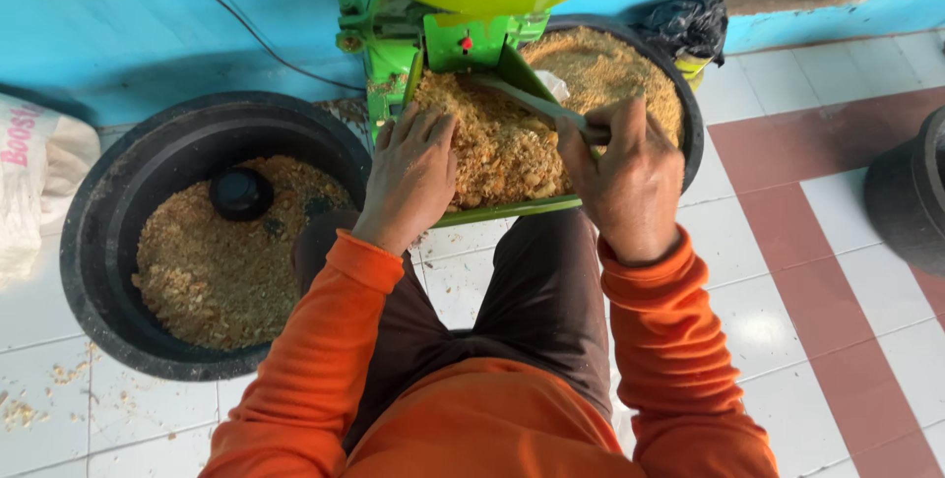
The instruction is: The person sits on the floor operating a green electric grinder, using a scoop to push crushed peanut material from the machine's tray into the hopper and moving finished ground material into a large black basin. They scoop material from the basin and reposition the tray while the machine runs.
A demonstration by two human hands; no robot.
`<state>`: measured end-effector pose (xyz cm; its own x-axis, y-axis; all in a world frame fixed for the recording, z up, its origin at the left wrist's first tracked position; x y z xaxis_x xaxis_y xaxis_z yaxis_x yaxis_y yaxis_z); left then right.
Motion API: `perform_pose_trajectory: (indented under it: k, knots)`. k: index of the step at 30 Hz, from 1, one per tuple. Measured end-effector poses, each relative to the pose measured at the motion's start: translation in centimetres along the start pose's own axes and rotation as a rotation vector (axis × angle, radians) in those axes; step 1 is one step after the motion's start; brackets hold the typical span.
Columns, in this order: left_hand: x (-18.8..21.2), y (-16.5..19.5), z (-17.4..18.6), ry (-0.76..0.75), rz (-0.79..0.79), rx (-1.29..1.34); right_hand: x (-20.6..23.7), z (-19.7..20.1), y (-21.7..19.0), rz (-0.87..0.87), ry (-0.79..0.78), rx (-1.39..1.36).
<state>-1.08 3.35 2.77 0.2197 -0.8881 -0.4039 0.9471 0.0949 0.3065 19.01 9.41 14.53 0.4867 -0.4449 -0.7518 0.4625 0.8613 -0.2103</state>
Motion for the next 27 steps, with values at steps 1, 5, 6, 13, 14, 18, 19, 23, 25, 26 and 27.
perform_pose_trajectory:
  k: [1, 5, 6, 13, 14, 18, 19, 23, 25, 26, 27]
  knots:
    - [0.0, 0.0, 0.0, -0.01, 0.0, 0.0, 0.1, -0.2, 0.1, -0.011, -0.016, -0.008]
    - [-0.1, 0.1, 0.1, -0.001, -0.009, -0.007, 1.4, -0.5, 0.4, -0.028, -0.033, 0.038]
    - [-0.1, 0.2, 0.2, 0.003, -0.008, -0.006, 1.9, -0.4, 0.5, -0.031, -0.038, 0.068]
    - [-0.1, 0.2, 0.0, -0.025, 0.02, 0.021, 4.6, 3.2, 2.7, -0.32, 0.025, 0.055]
    - [-0.1, 0.2, 0.0, -0.034, 0.021, 0.01, 4.6, 3.2, 2.7, -0.323, -0.002, 0.031]
    - [-0.1, 0.1, 0.0, -0.035, 0.027, 0.028, 3.9, 1.7, 1.4, -0.146, 0.023, 0.082]
    - [0.0, 0.2, 0.0, -0.036, 0.031, 0.032, 3.7, 0.6, 1.3, -0.121, -0.033, 0.079]
    - [-0.1, 0.2, 0.2, -0.04, 0.027, 0.023, 3.9, -0.6, 1.1, -0.072, -0.023, 0.069]
    - [-0.1, 0.2, 0.3, -0.034, 0.029, 0.019, 4.2, -0.1, 1.3, -0.101, 0.028, 0.055]
    - [-0.1, 0.2, 0.3, -0.024, 0.023, 0.018, 4.4, -0.1, 1.4, -0.137, 0.029, 0.045]
    - [-0.1, 0.3, 0.4, -0.013, 0.013, 0.017, 4.4, -0.1, 1.6, -0.174, 0.035, 0.037]
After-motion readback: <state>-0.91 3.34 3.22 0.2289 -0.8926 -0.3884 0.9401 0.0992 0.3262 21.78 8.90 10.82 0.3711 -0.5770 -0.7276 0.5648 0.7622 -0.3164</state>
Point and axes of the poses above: each hand's wrist, its own x-axis away from the middle knuckle, its own z-axis out of the back of the hand, y = z × x, the point moved 5 cm from there along -x, towards the middle knuckle, and after that the axes turned 1 degree about x, right-handed, at the moved point
